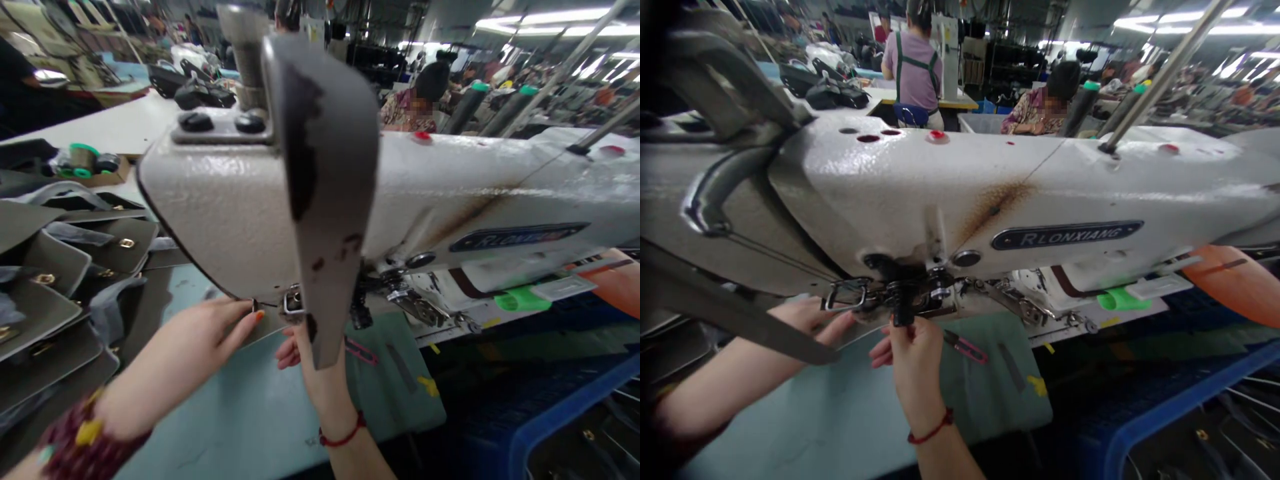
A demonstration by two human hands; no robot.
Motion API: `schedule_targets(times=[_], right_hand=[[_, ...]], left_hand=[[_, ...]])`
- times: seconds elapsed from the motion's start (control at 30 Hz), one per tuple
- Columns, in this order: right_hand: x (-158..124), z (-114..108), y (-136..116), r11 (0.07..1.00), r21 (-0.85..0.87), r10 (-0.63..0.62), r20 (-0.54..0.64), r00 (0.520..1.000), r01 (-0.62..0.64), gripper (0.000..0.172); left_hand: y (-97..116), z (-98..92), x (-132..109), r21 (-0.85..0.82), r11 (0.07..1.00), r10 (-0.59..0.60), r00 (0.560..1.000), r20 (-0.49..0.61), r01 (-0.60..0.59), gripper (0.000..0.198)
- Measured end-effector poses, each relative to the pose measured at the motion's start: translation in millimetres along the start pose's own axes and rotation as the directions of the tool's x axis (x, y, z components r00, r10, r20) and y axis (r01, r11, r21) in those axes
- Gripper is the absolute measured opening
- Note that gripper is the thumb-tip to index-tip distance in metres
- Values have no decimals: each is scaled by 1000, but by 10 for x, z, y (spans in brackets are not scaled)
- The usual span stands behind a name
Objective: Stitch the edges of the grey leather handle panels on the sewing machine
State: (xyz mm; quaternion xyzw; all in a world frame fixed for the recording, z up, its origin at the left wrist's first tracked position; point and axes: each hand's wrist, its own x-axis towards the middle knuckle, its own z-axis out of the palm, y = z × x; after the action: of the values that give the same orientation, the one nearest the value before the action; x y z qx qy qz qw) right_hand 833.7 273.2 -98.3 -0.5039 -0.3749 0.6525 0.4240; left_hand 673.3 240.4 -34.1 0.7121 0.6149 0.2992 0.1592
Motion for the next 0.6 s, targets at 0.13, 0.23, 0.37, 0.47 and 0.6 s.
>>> schedule_targets(times=[0.13, 0.23, 0.37, 0.47, 0.6], right_hand=[[-51, -37, -81, 999, -24, -43, 49, 998, 44, 40], [-81, -53, -118, 994, -72, -80, 37, 996, 83, 33], [-55, -64, -105, 983, -136, -111, 76, 991, 120, 33], [-40, -79, -89, 968, -187, -155, 90, 984, 169, 39], [-131, -117, -63, 963, -178, -192, 80, 978, 203, 44]], left_hand=[[-21, 428, -366, -420, 880, -257, 966, -27, 223, 20], [-17, 827, -502, -820, 294, -405, 841, 359, 492, 35], [-16, 1025, -152, -889, -138, -297, 838, 458, 437, 40], [15, 948, 84, -864, -122, -254, 826, 503, 489, 42], [23, 877, 104, -816, -6, -295, 779, 553, 577, 46]])
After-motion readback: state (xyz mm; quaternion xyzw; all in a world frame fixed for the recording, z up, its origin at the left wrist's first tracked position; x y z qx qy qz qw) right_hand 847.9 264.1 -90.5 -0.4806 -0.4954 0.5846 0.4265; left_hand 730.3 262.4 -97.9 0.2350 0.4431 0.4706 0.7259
